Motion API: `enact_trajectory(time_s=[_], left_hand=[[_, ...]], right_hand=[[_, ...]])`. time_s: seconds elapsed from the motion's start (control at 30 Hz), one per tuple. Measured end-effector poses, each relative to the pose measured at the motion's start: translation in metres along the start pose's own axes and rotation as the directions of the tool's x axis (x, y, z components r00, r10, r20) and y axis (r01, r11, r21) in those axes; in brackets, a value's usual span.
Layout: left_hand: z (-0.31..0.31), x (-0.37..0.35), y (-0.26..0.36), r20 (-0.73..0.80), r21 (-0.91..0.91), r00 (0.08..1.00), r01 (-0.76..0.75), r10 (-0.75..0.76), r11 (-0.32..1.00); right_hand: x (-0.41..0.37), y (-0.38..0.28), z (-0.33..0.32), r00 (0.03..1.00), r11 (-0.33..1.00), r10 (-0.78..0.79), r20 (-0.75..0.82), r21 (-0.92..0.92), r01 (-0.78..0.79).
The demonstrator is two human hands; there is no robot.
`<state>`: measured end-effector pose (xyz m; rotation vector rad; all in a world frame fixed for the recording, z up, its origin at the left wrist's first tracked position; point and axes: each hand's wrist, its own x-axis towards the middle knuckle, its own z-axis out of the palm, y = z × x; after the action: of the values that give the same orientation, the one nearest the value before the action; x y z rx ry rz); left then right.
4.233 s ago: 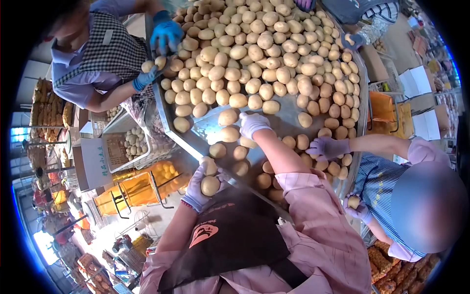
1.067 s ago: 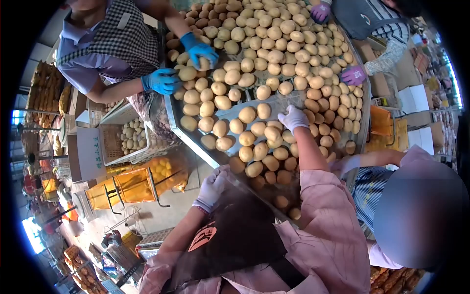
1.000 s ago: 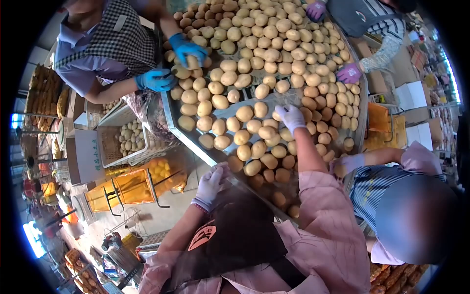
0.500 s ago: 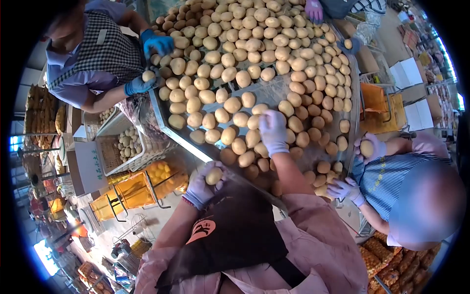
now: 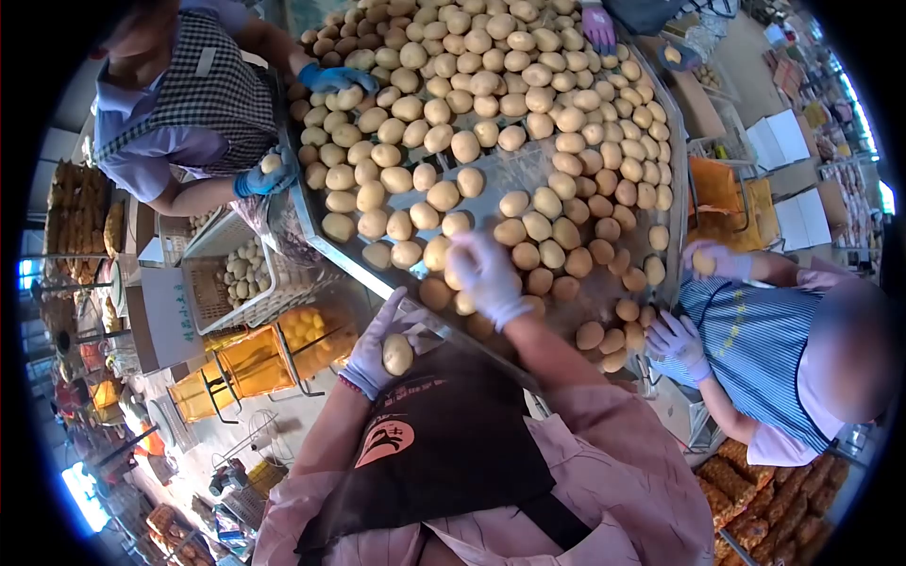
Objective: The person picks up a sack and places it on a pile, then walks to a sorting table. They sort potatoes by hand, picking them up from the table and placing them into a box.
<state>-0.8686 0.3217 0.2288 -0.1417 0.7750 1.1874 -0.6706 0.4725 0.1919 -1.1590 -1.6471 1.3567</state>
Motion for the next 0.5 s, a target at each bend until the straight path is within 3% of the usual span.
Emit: enact_trajectory(time_s=[0.03,0.07,0.1,0.13,0.17,0.2,0.23,0.33,0.43,0.5], left_hand=[[0.009,-0.003,-0.002,0.077,-0.025,0.997,0.028,-0.026,0.999],[0.018,-0.004,-0.005,0.027,0.104,0.999,-0.026,0.024,0.994],[0.013,0.0,-0.005,0.025,0.091,1.0,0.0,-0.002,0.996],[0.006,0.005,-0.005,0.023,0.078,0.999,0.023,-0.025,0.997],[0.0,0.008,-0.006,0.019,0.064,0.999,0.046,-0.047,0.997],[0.004,0.009,-0.006,0.005,0.055,0.998,0.055,-0.055,0.997],[0.005,0.01,-0.006,-0.008,0.051,0.998,0.058,-0.057,0.997],[0.005,0.019,-0.006,-0.06,-0.012,0.996,0.07,-0.071,0.997],[0.001,0.025,-0.007,-0.153,-0.14,0.984,0.076,-0.097,0.987],[0.005,0.027,-0.006,-0.193,-0.158,0.975,0.078,-0.108,0.984]], right_hand=[[-0.018,-0.01,0.012,0.983,0.982,0.04,0.18,0.176,-0.072],[-0.025,-0.009,0.018,0.983,0.997,-0.032,0.183,0.076,0.019],[-0.029,-0.004,0.021,0.976,0.993,-0.105,0.193,-0.025,0.112],[-0.021,0.01,0.017,0.976,0.963,-0.213,0.041,-0.161,0.217],[-0.015,0.032,0.004,0.972,0.849,-0.22,0.078,-0.475,0.23],[-0.009,0.056,-0.009,0.967,0.638,-0.226,0.114,-0.733,0.235],[-0.008,0.078,-0.019,0.966,0.493,-0.187,0.18,-0.833,0.251],[-0.003,0.062,-0.038,0.95,0.474,0.003,0.312,-0.837,0.273],[0.006,0.032,-0.031,0.914,0.459,0.357,0.194,-0.888,0.01],[0.004,0.032,-0.022,0.923,0.461,0.365,0.121,-0.885,-0.066]])
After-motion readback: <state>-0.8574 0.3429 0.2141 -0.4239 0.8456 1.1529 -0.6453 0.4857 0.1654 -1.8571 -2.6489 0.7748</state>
